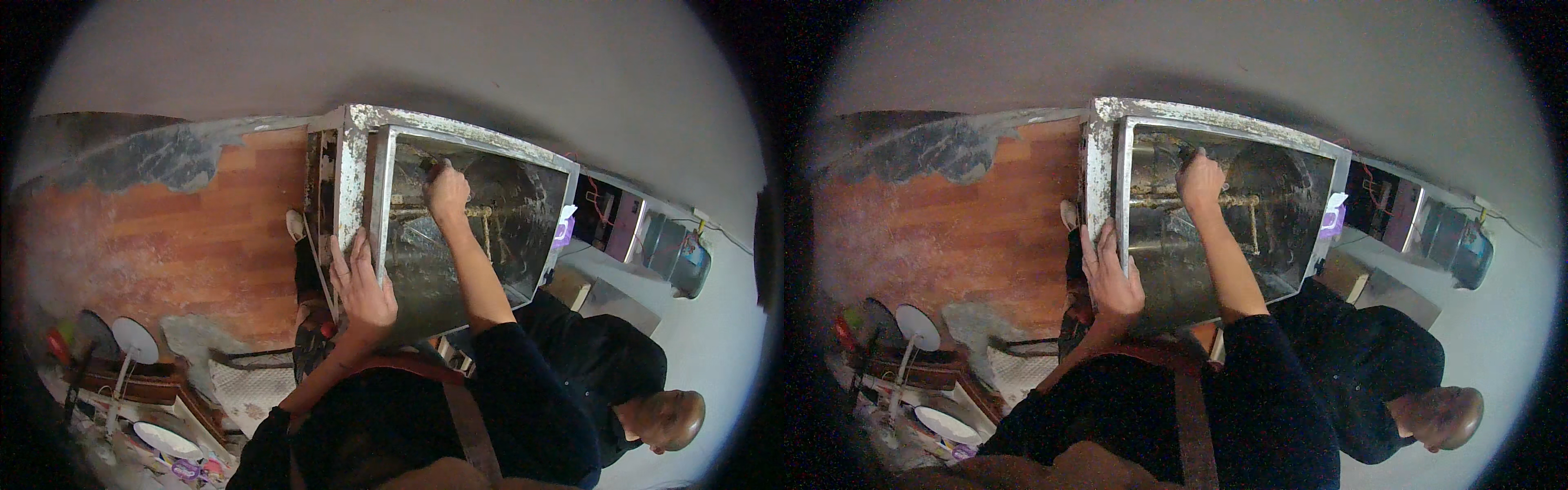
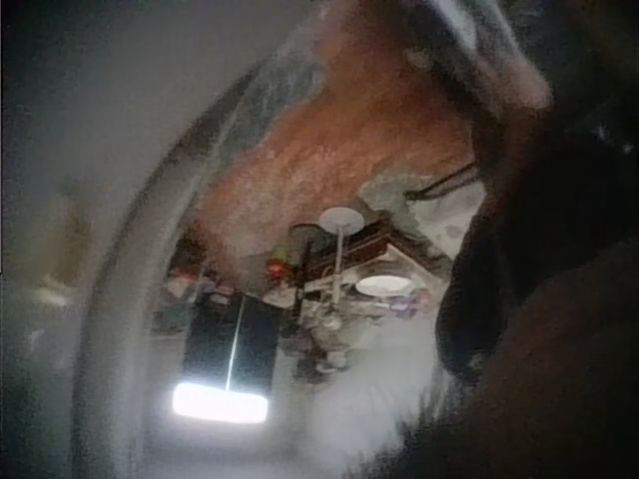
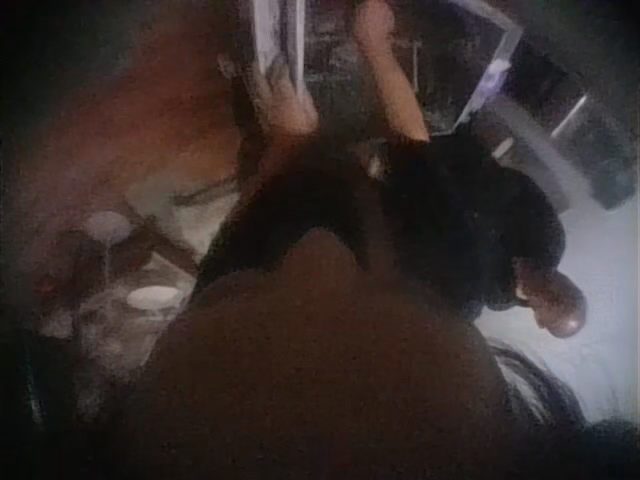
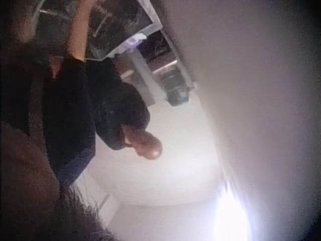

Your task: The person scrapes and removes hardened residue from the interior walls and metal components of a large stainless steel appliance using a handheld scraper. The person repeatedly reaches into the appliance to dislodge and remove debris.

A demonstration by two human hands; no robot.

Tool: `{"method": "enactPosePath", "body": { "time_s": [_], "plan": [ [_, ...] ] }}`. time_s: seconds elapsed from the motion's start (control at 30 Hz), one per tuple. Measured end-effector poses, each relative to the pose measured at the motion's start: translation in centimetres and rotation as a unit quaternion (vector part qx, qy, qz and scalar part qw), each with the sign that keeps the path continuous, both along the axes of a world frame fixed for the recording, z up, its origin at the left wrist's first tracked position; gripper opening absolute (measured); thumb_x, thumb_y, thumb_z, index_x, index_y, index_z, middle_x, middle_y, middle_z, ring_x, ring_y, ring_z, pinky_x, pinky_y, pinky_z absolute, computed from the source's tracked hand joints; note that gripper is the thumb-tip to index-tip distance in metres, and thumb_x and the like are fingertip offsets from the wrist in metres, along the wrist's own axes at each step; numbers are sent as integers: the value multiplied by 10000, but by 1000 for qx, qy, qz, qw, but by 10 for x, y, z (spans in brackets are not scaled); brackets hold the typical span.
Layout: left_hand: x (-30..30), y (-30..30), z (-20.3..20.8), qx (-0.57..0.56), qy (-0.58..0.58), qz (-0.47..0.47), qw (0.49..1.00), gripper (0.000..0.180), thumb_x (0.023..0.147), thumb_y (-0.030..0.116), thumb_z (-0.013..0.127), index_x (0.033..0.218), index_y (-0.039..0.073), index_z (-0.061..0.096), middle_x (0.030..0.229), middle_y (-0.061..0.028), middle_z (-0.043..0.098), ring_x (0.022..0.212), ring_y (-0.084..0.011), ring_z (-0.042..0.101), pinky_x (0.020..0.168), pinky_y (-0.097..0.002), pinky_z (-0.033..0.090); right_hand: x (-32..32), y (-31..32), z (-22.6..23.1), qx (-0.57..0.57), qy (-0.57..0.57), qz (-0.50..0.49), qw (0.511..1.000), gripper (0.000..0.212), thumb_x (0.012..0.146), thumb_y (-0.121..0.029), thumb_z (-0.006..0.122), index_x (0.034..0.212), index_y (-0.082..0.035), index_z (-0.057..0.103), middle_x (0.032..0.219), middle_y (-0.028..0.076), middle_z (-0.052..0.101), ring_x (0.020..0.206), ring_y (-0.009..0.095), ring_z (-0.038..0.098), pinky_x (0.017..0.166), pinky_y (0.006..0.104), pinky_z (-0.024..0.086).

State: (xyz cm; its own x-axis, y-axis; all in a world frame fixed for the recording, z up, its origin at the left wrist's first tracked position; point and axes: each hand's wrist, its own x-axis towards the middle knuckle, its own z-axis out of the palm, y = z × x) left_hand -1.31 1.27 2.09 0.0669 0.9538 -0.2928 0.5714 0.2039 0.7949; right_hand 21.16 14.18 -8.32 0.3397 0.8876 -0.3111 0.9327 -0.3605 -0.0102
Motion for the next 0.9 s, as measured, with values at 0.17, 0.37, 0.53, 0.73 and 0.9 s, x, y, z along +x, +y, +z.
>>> {"method": "enactPosePath", "body": {
  "time_s": [0.17,0.37,0.53,0.73,0.9],
  "plan": [
    [-2,2,1,-7,-14,-18,1000,698,886,37,607,1526,-49,343,1586,-198,392,1541,-485,176,1236,-592,138,1,14,-15,-14,-33,19,999,351,820,-203,784,1050,43,686,879,247,739,863,419,734,763,493,598],
    [1,0,-2,17,-12,-11,1000,682,878,32,602,1509,-60,359,1584,-188,400,1540,-490,178,1228,-600,140,12,12,-15,28,-4,31,999,366,810,-268,813,1048,-11,706,902,239,736,894,425,722,780,502,590],
    [-4,5,0,-15,6,7,1000,711,842,24,627,1503,-48,373,1601,-167,390,1547,-484,167,1208,-620,163,-22,20,30,-18,41,-2,999,225,863,-196,711,996,-17,742,933,279,725,915,459,709,814,526,574],
    [2,-4,-8,21,-22,-1,1000,785,791,41,682,1507,-26,367,1639,-120,350,1564,-466,140,1189,-660,164,-6,33,-29,-20,1,-15,1000,205,819,-145,755,910,38,730,940,286,728,925,445,725,820,502,595],
    [-1,-1,-4,-3,-9,0,1000,792,791,38,659,1517,-34,351,1641,-137,341,1566,-466,121,1202,-635,160,-5,43,-20,-43,-3,14,999,205,809,-155,761,896,28,736,977,290,730,941,442,725,823,502,596]
  ]
}}
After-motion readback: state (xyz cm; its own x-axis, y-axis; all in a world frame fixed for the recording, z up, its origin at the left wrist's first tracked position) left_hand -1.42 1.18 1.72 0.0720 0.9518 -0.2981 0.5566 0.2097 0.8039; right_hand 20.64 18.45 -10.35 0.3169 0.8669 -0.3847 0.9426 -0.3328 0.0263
